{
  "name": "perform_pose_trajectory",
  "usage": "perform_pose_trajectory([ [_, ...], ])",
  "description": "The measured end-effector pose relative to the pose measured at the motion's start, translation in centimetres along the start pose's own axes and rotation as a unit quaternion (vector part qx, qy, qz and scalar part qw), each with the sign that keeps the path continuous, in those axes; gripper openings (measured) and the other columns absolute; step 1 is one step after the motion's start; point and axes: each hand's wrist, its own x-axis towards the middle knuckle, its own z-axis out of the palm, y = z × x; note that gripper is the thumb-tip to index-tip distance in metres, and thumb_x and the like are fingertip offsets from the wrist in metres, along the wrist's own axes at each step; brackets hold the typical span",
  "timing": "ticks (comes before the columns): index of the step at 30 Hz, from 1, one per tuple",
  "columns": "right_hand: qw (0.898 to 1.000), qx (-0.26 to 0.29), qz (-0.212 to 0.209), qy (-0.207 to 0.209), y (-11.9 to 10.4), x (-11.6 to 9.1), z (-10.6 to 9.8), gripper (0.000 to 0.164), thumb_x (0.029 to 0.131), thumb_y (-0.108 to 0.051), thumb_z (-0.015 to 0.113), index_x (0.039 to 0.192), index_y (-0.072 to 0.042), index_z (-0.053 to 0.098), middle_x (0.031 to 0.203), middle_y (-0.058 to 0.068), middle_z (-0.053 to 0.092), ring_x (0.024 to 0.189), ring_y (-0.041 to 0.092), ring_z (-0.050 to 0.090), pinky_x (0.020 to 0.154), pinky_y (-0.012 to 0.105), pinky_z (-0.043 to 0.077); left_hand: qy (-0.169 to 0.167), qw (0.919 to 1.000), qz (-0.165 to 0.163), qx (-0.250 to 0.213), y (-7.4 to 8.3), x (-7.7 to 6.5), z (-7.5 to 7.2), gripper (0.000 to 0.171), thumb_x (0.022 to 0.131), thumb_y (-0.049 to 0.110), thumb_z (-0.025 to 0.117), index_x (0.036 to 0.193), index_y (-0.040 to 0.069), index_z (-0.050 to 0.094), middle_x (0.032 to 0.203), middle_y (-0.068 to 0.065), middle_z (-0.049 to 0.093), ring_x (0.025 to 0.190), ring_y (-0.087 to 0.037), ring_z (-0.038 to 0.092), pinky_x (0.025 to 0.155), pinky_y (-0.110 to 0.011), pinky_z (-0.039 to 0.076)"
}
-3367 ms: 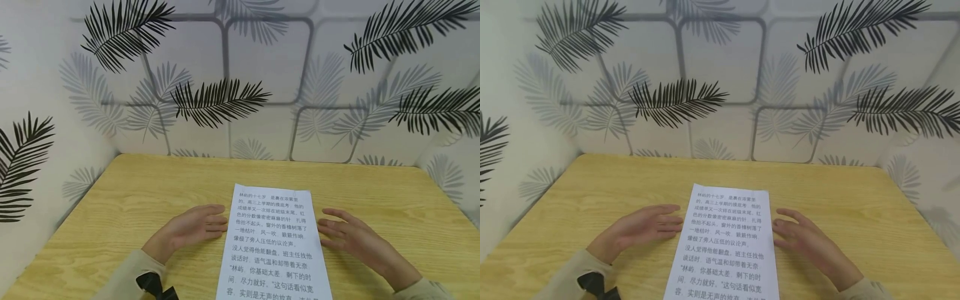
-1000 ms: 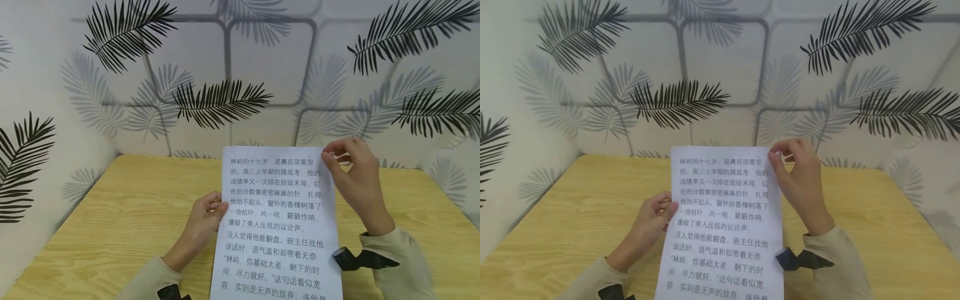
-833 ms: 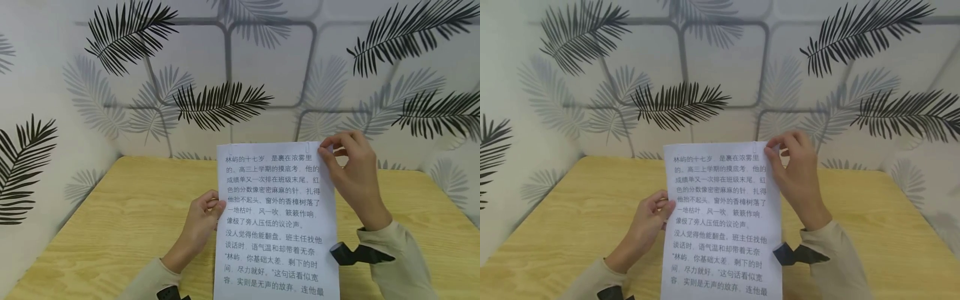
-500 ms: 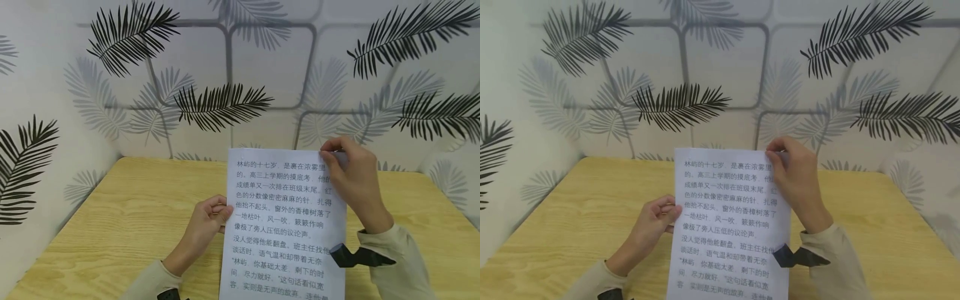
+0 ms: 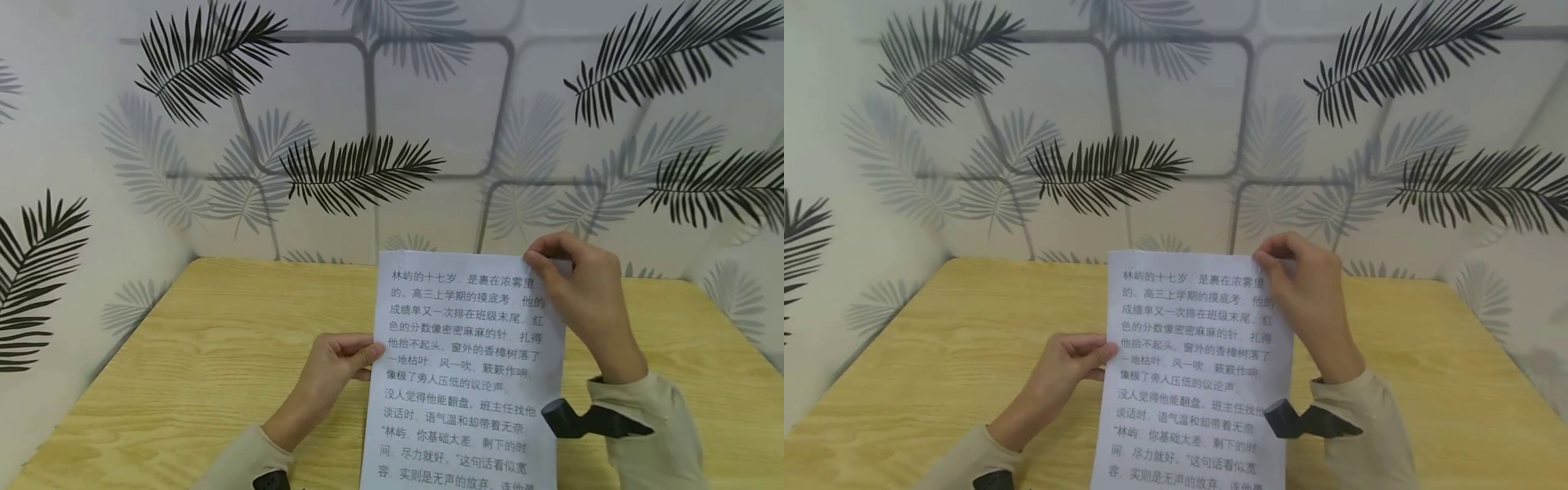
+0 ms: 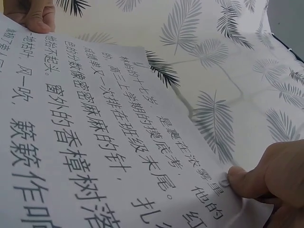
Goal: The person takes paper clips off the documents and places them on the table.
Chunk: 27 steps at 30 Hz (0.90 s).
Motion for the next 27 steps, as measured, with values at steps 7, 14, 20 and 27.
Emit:
perform_pose_trajectory([
  [7, 0.999, -0.011, 0.035, -0.04, 0.02, -0.03, 0.11, 0.005, 0.092, -0.001, 0.062, 0.091, 0.003, 0.06, 0.088, 0.019, 0.065, 0.08, 0.028, 0.058, 0.068, 0.02, 0.039, -0.018, 0.9996, -0.004, -0.02, -0.22, -0.09, 0.02, 0.025, 0.09, 0.002, 0.066, 0.108, -0.015, 0.065, 0.098, -0.021, 0.071, 0.081, -0.021, 0.072, 0.07, -0.035, 0.06],
  [14, 0.998, -0.017, 0.027, -0.057, -0.07, -0.36, 0.22, 0.005, 0.095, 0.001, 0.055, 0.092, 0.004, 0.054, 0.085, 0.018, 0.057, 0.071, 0.025, 0.051, 0.058, 0.021, 0.037, -0.052, 0.9986, -0.007, -0.001, -0.38, -0.16, 0.15, 0.02, 0.088, -0.003, 0.067, 0.101, -0.017, 0.066, 0.094, -0.026, 0.069, 0.076, -0.029, 0.072, 0.066, -0.039, 0.06],
  [20, 0.998, 0.003, 0.031, -0.062, -0.3, -0.45, -0.17, 0.005, 0.097, 0.003, 0.048, 0.093, 0.004, 0.05, 0.085, 0.016, 0.052, 0.072, 0.024, 0.046, 0.06, 0.02, 0.034, -0.022, 0.9993, 0.003, 0.031, -0.09, 0.13, -0.11, 0.019, 0.087, -0.003, 0.068, 0.099, -0.017, 0.067, 0.09, -0.026, 0.07, 0.068, -0.023, 0.072, 0.062, -0.036, 0.061],
  [27, 0.997, 0.025, 0.041, -0.068, -0.55, -0.5, -0.06, 0.008, 0.1, -0.002, 0.046, 0.095, 0.004, 0.049, 0.085, 0.015, 0.052, 0.073, 0.023, 0.045, 0.06, 0.019, 0.034, -0.005, 0.9991, 0.008, 0.041, -0.27, -0.02, -0.52, 0.019, 0.086, -0.001, 0.069, 0.099, -0.016, 0.068, 0.089, -0.024, 0.071, 0.065, -0.019, 0.07, 0.061, -0.035, 0.061],
])
